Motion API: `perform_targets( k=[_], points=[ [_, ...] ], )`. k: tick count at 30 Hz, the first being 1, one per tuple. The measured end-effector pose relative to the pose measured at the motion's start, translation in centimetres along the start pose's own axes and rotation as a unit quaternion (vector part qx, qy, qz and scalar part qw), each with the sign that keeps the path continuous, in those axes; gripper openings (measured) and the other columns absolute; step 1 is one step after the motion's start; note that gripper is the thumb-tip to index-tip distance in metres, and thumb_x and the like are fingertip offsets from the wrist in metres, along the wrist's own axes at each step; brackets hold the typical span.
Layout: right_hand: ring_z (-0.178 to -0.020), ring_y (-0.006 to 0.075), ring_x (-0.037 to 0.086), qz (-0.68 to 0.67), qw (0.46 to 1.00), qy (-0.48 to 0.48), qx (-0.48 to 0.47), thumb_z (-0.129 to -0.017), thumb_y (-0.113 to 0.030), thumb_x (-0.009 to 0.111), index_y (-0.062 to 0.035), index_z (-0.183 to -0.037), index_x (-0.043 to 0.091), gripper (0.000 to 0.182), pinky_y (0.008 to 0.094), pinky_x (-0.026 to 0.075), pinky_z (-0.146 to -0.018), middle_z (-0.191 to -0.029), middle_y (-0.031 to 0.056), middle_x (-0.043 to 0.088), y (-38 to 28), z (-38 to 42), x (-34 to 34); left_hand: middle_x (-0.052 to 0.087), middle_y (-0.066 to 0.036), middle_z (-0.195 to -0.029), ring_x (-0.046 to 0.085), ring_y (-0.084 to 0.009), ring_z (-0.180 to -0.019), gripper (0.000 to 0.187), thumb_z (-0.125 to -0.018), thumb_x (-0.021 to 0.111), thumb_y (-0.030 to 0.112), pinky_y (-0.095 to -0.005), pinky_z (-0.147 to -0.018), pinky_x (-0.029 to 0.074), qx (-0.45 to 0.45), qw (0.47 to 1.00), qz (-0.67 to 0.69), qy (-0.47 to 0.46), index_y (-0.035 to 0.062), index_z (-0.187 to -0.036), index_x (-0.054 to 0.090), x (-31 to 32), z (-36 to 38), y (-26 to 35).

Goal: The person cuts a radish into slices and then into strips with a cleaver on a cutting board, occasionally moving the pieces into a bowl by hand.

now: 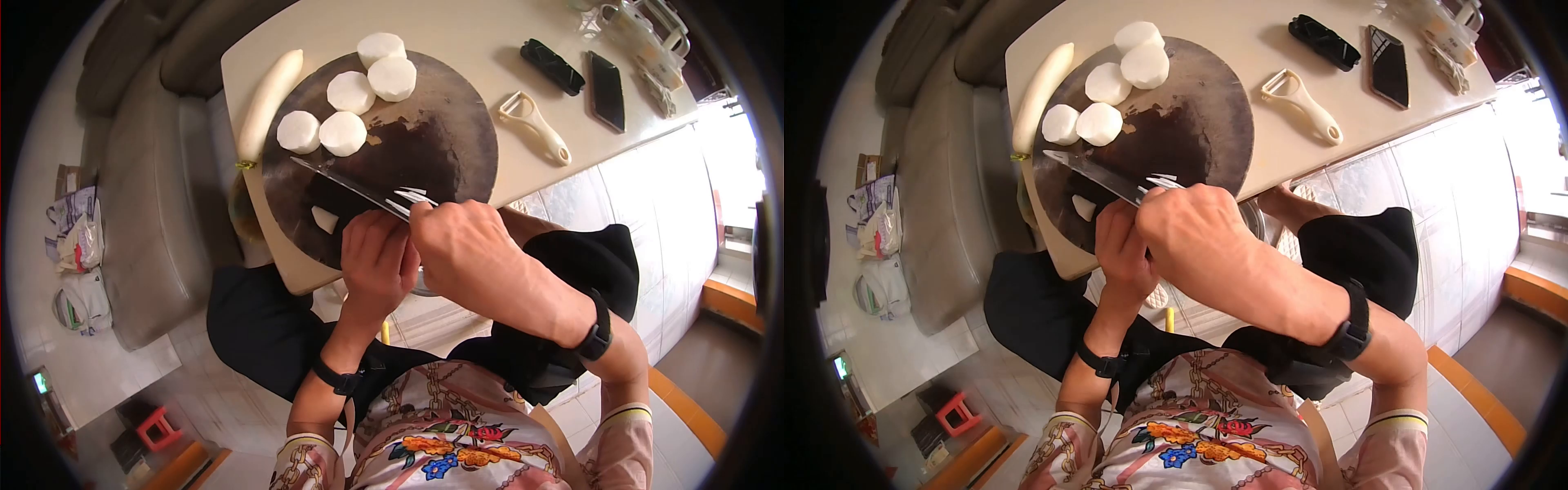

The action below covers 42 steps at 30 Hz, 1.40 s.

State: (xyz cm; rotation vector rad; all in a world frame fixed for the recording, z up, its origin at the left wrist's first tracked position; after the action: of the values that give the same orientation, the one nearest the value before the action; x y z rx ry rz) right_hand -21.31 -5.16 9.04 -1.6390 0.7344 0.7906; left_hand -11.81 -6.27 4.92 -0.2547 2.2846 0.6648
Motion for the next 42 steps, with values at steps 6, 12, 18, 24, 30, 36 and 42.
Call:
perform_targets(
  k=[6, 12, 18, 24, 30, 36, 42],
  points=[
    [-0.062, 0.0403, 0.067, 0.024, 0.998, -0.003, 0.06, -0.072, -0.002, 0.063, 0.0047, -0.076, 0.058, 0.009, 0.0464, 0.055, -0.058, -0.063, 0.023, 0.062, 2.2, 0.9, -0.3, 0.065, -0.012, -0.102, 0.063, -0.0322, -0.096, 0.021, -0.077, 0.072, 0.0, -0.0439, -0.086, 0.052, 0.026, 0.998, -0.002, 0.05, -0.0012, -0.097, 0.068, -0.3, 0.3, 0.0],
    [-0.063, 0.0445, 0.063, 0.005, 0.999, 0.016, 0.035, -0.072, 0.001, 0.06, 0.0046, -0.073, 0.054, 0.007, 0.0492, 0.052, -0.058, -0.063, 0.0258, 0.06, 2.1, 1.5, -1.3, 0.067, -0.012, -0.1, 0.064, -0.0334, -0.094, 0.02, -0.075, 0.073, -0.006, -0.0428, -0.083, 0.054, -0.003, 0.997, 0.01, 0.074, -0.0013, -0.094, 0.069, -0.5, 0.6, -0.3],
    [-0.061, 0.0447, 0.06, -0.009, 0.999, 0.015, 0.038, -0.079, -0.002, 0.061, 0.0029, -0.076, 0.053, 0.01, 0.0502, 0.048, -0.057, -0.06, 0.0233, 0.055, 2.1, 2.5, -1.4, 0.066, -0.011, -0.103, 0.063, -0.0315, -0.097, 0.022, -0.075, 0.074, -0.002, -0.0422, -0.085, 0.053, 0.012, 0.997, -0.012, 0.073, -0.0019, -0.096, 0.07, -0.4, 0.8, -0.3],
    [-0.058, 0.0454, 0.056, -0.016, 0.999, -0.014, 0.041, -0.087, -0.004, 0.063, 0.0019, -0.079, 0.052, 0.014, 0.0516, 0.045, -0.054, -0.056, 0.0213, 0.052, 1.9, 2.8, -0.9, 0.066, -0.011, -0.104, 0.062, -0.0316, -0.099, 0.021, -0.077, 0.073, 0.0, -0.0426, -0.086, 0.052, 0.014, 0.998, -0.02, 0.059, -0.0015, -0.098, 0.07, -0.2, 0.9, -0.3],
    [-0.063, 0.0425, 0.065, -0.006, 0.998, -0.033, 0.051, -0.071, -0.002, 0.062, 0.0042, -0.073, 0.056, 0.008, 0.0487, 0.052, -0.059, -0.065, 0.0245, 0.061, 1.7, 2.8, -0.8, 0.066, -0.011, -0.104, 0.062, -0.0315, -0.099, 0.021, -0.077, 0.073, 0.0, -0.0425, -0.086, 0.051, 0.018, 0.998, -0.019, 0.064, -0.0017, -0.098, 0.07, -0.3, 0.9, -0.2],
    [-0.065, 0.0427, 0.064, -0.017, 0.998, -0.026, 0.045, -0.075, -0.002, 0.061, 0.0034, -0.074, 0.056, 0.008, 0.0493, 0.052, -0.061, -0.065, 0.0242, 0.061, 1.8, 3.2, -1.4, 0.066, -0.011, -0.103, 0.062, -0.0314, -0.098, 0.021, -0.077, 0.073, 0.0, -0.0426, -0.086, 0.051, 0.019, 0.997, -0.014, 0.067, -0.0019, -0.098, 0.07, -0.3, 0.9, -0.3],
    [-0.064, 0.042, 0.064, -0.014, 0.998, -0.034, 0.044, -0.075, -0.002, 0.06, 0.0036, -0.076, 0.056, 0.006, 0.0485, 0.052, -0.06, -0.064, 0.0231, 0.06, 1.9, 3.3, -1.2, 0.069, -0.012, -0.102, 0.064, -0.0328, -0.097, 0.018, -0.079, 0.071, -0.002, -0.0417, -0.086, 0.053, 0.005, 0.998, -0.016, 0.06, -0.0011, -0.097, 0.071, -0.3, 0.7, -0.3]
  ],
)
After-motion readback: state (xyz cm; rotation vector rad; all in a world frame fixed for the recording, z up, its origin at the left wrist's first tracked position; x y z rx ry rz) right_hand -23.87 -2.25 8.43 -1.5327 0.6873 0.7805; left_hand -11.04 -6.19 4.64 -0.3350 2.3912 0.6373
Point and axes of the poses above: each hand's wrist, its own z-axis away from the middle knuckle, its own x-axis out of the palm, y = z × x, the point moved 9 cm from there along -z, towards the middle knuckle
